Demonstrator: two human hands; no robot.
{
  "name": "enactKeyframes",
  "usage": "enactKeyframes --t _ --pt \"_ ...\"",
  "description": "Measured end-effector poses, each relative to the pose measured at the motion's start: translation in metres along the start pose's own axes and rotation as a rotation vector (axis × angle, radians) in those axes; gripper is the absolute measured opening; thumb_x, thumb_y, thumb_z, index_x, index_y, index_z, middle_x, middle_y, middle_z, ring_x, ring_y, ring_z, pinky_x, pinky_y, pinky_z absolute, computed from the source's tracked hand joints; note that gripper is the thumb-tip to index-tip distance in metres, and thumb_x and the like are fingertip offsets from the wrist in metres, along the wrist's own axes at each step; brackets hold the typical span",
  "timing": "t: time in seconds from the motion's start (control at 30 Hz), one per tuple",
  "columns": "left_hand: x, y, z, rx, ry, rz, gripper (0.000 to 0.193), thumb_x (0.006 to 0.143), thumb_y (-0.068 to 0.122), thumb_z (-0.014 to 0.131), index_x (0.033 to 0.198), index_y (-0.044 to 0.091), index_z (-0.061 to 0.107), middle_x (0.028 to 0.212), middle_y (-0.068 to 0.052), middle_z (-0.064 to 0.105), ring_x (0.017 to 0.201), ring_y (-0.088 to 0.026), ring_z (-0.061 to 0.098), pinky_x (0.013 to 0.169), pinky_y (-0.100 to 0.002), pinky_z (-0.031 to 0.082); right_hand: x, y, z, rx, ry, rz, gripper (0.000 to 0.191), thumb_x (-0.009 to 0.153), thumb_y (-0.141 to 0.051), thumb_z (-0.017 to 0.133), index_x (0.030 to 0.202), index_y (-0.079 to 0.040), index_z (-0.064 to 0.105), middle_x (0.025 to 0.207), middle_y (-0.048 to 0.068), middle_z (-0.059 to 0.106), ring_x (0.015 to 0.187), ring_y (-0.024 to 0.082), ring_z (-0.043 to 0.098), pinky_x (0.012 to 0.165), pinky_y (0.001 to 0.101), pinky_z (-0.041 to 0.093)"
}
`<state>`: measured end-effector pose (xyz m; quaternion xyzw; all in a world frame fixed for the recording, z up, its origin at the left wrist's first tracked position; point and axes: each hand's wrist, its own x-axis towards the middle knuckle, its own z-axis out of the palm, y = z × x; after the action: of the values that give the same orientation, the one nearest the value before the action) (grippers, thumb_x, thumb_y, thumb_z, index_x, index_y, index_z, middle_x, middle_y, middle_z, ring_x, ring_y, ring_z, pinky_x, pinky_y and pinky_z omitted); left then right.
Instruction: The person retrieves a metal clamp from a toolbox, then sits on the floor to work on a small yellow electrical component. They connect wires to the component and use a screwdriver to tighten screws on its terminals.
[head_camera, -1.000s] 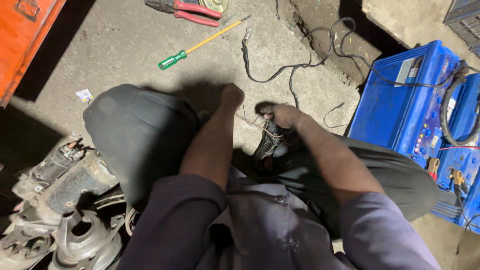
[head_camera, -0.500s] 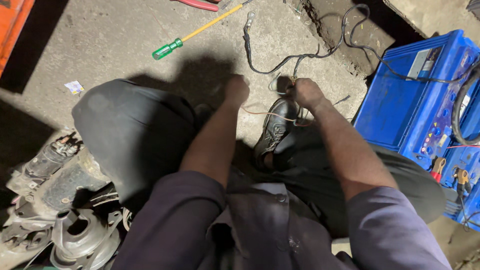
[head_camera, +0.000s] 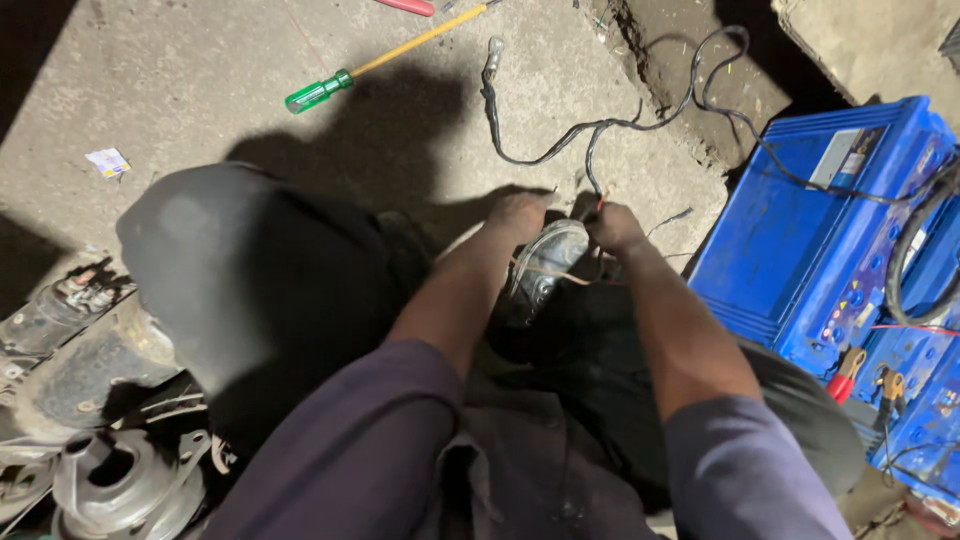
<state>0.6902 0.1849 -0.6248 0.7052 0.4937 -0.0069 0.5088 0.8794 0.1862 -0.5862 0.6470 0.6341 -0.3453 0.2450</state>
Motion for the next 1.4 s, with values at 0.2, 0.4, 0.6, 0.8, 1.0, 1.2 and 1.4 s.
enactKeyframes --t 0.2,0.4,0.6,0.8,1.0,1.2,1.4 --pt "0.01 -0.008 0.022 0.333 -0.18 -0.004 0.035 0.105 0.022 0.042 0.131 0.023 0.066 0.116 -0.01 0.074 0.108 -0.031 0.07 0.087 -0.048 0.057 0.002 0.018 0.02 0.058 -0.037 -0.077 0.025 0.092 -0.024 0.06 0.107 -0.013 0.077 0.104 0.02 0.075 0.098 0.037 0.072 0.086 0.0468 0.057" --pt "-0.008 -0.013 0.038 0.319 -0.146 -0.035 0.026 0.092 0.019 0.057 0.106 0.014 0.078 0.111 -0.011 0.076 0.103 -0.029 0.073 0.084 -0.046 0.059 0.005 0.024 0.031 0.062 -0.104 0.049 0.03 0.085 -0.028 0.064 0.11 -0.016 0.077 0.107 0.018 0.074 0.102 0.036 0.07 0.09 0.0459 0.055" --pt "0.005 -0.031 -0.011 -0.038 0.126 -0.3 0.028 0.09 0.013 0.051 0.103 0.011 0.075 0.11 -0.018 0.072 0.103 -0.037 0.07 0.085 -0.05 0.057 0.004 0.002 -0.033 0.243 0.366 0.137 0.029 0.093 -0.032 0.075 0.104 -0.005 0.075 0.096 0.02 0.074 0.092 0.036 0.071 0.081 0.0458 0.056" --pt "-0.006 -0.079 -0.093 -0.623 0.395 -0.565 0.019 0.095 0.016 0.057 0.102 0.008 0.072 0.099 -0.015 0.069 0.087 -0.033 0.067 0.071 -0.048 0.054 -0.02 -0.033 -0.107 1.03 0.234 0.139 0.017 0.1 -0.018 0.071 0.098 -0.002 0.067 0.086 0.009 0.071 0.076 0.022 0.069 0.065 0.0389 0.055" --pt "-0.036 -0.1 -0.153 -1.413 0.451 -0.793 0.032 0.091 0.034 0.076 0.089 0.005 0.062 0.073 -0.007 0.059 0.059 -0.022 0.054 0.055 -0.039 0.047 -0.036 -0.056 -0.086 1.92 0.532 -0.082 0.018 0.102 -0.013 0.062 0.113 0.0 0.054 0.1 0.015 0.073 0.084 0.024 0.074 0.077 0.0411 0.069" --pt "-0.053 -0.091 -0.159 -1.645 0.269 -0.208 0.03 0.086 0.007 0.077 0.114 0.0 0.068 0.097 -0.009 0.073 0.085 -0.023 0.071 0.081 -0.041 0.061 -0.038 -0.065 -0.087 1.621 0.93 -0.09 0.02 0.107 -0.031 0.049 0.115 -0.013 0.048 0.095 0.013 0.071 0.082 0.022 0.071 0.069 0.0393 0.064" --pt "-0.043 -0.106 -0.163 -1.684 0.368 -0.36 0.041 0.092 0.014 0.073 0.126 -0.006 0.065 0.114 -0.02 0.071 0.101 -0.033 0.067 0.09 -0.048 0.058 -0.039 -0.044 -0.117 0.015 0.513 0.134 0.022 0.108 -0.015 0.048 0.124 -0.008 0.062 0.111 0.026 0.07 0.102 0.042 0.066 0.087 0.0539 0.052"
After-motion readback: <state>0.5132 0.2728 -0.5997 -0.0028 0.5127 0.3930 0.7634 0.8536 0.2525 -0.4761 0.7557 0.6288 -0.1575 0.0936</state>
